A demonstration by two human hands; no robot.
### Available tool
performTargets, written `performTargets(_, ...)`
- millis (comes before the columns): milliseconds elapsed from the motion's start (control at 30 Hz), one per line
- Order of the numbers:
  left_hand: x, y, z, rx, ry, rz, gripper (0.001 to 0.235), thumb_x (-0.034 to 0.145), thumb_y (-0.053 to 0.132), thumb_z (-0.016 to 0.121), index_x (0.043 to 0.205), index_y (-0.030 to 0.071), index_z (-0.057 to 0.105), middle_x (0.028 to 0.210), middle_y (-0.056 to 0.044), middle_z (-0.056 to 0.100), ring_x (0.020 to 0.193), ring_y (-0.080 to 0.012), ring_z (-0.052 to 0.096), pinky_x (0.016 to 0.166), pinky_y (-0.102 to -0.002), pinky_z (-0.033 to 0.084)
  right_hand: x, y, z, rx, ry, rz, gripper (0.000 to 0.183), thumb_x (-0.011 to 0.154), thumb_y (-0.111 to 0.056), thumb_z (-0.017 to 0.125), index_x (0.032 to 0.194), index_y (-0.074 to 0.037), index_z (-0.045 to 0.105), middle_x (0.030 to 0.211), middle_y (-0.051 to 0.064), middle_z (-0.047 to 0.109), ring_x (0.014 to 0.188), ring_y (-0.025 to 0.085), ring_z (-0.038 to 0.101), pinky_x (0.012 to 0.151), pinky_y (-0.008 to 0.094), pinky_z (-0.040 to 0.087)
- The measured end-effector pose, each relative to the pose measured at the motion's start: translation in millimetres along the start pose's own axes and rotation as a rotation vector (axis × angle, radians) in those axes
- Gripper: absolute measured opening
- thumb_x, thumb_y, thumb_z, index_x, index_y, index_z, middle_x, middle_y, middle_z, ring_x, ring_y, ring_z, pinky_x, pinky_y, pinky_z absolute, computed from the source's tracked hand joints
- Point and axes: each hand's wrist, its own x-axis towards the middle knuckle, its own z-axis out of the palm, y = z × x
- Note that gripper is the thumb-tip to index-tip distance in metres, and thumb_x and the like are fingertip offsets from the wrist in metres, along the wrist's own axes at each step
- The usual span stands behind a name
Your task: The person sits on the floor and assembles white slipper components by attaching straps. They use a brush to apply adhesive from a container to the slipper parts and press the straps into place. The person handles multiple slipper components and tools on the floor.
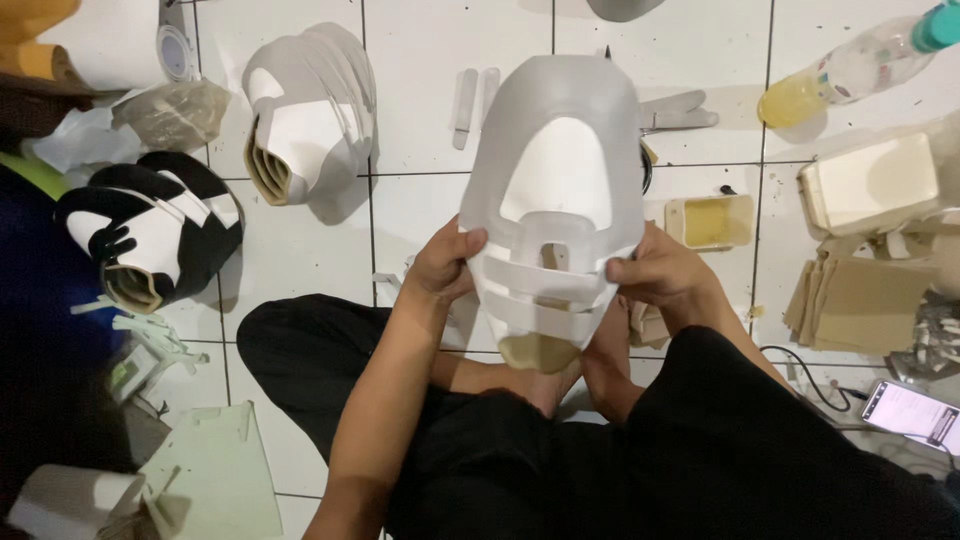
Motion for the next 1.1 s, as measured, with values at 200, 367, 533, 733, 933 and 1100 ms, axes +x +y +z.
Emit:
performTargets(200,0.7,-4.2,11.9,-0.030,-0.062,0.054,0.049,0.083,0.005,0.057,0.132,0.000,0.050,0.119,-0.027,0.061,0.110,-0.0405,0.058,0.099,-0.059,0.040,-4.4,28.0,-81.7,-0.019,-0.094,-0.086,0.054,0.068,0.002,0.070,0.119,0.011,0.055,0.108,0.028,0.066,0.101,0.041,0.063,0.087,0.062,0.047)
performTargets(367,8.7,1.7,8.0,-0.046,-0.096,-0.012,0.044,0.082,0.011,0.061,0.125,0.003,0.057,0.112,-0.024,0.065,0.105,-0.0393,0.062,0.097,-0.059,0.042,6.2,1.9,-34.6,-0.051,-0.139,-0.093,0.052,0.068,0.005,0.071,0.118,0.011,0.056,0.109,0.028,0.065,0.102,0.039,0.062,0.087,0.061,0.048)
performTargets(533,18.1,21.1,31.0,0.062,-0.090,-0.045,0.032,0.088,0.020,0.056,0.114,0.004,0.064,0.106,-0.020,0.068,0.102,-0.0349,0.065,0.098,-0.055,0.044,12.4,-17.2,-19.7,-0.042,-0.089,-0.031,0.050,0.070,0.010,0.064,0.119,0.013,0.054,0.107,0.030,0.065,0.099,0.043,0.064,0.085,0.063,0.048)
performTargets(733,18.5,16.9,54.9,0.113,0.122,0.139,0.036,0.089,0.018,0.065,0.121,0.001,0.061,0.111,-0.020,0.067,0.105,-0.0314,0.063,0.100,-0.050,0.045,18.9,9.8,-66.8,0.001,-0.191,-0.018,0.045,0.074,0.008,0.063,0.118,0.010,0.056,0.110,0.027,0.065,0.102,0.038,0.063,0.088,0.059,0.047)
performTargets(933,14.5,21.2,41.9,0.078,0.085,0.082,0.040,0.087,0.022,0.068,0.121,0.004,0.060,0.111,-0.021,0.066,0.104,-0.0330,0.064,0.100,-0.051,0.046,20.7,11.3,-84.3,0.002,-0.171,-0.023,0.047,0.073,0.009,0.061,0.119,0.010,0.055,0.110,0.028,0.065,0.103,0.040,0.063,0.090,0.060,0.046)
performTargets(1100,12.8,60.2,91.9,0.598,0.135,-0.004,0.063,0.057,0.008,0.091,0.115,0.010,0.067,0.106,-0.007,0.071,0.103,-0.0178,0.063,0.095,-0.037,0.048,19.9,1.9,-76.4,-0.062,-0.096,-0.031,0.052,0.071,0.005,0.067,0.122,0.007,0.055,0.113,0.025,0.065,0.106,0.036,0.063,0.090,0.056,0.048)
